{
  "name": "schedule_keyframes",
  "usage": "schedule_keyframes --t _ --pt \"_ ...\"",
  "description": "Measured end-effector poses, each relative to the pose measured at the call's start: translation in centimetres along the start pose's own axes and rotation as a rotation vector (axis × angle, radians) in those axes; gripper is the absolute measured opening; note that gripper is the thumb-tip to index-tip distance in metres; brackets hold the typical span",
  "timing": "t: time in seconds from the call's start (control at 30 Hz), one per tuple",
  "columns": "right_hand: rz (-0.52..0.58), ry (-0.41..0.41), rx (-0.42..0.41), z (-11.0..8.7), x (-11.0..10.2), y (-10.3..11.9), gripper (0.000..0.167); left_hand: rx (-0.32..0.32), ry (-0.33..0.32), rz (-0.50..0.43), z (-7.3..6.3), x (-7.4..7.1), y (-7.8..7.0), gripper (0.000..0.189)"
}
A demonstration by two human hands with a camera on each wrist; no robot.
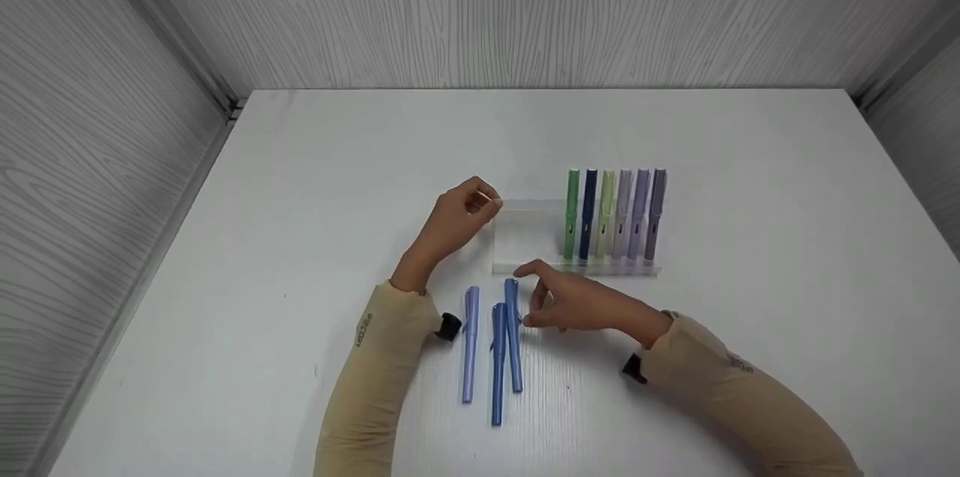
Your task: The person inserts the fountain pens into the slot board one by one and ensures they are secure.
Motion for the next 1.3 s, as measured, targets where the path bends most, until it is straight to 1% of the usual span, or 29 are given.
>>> schedule_keyframes --t 0.33,0.57,0.77,0.9,1.07,1.3 --pt "-0.049 -0.003 0.045 0.7 0.3 -0.1 0.07 0.009 -0.011 0.019 0.2 0.0 0.0 0.019" --pt "-0.17 -0.016 -0.021 0.7 0.4 0.3 0.071 0.015 0.005 -0.019 -0.1 0.0 -0.2 0.019" --pt "-0.251 -0.041 0.009 0.9 0.7 0.4 0.074 0.007 0.006 -0.014 -0.1 0.0 0.0 0.019" --pt "-0.297 -0.054 0.044 1.2 0.9 0.5 0.074 0.002 0.005 0.0 0.0 0.1 0.0 0.02" --pt "-0.325 -0.065 0.061 1.3 1.0 0.6 0.072 0.0 0.004 0.005 0.1 0.0 0.0 0.021" --pt "-0.341 -0.067 0.04 1.2 1.0 0.9 0.068 0.001 0.003 0.007 0.0 0.0 0.0 0.02"
Point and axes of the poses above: each hand's wrist, its own z-axis towards the middle knuckle, its own x-axis out of the palm, y = z × x, the point moved 7 cm from there along z, towards the middle knuckle, and after that the axes turned 12 degrees about z, right-handed, at the moved point
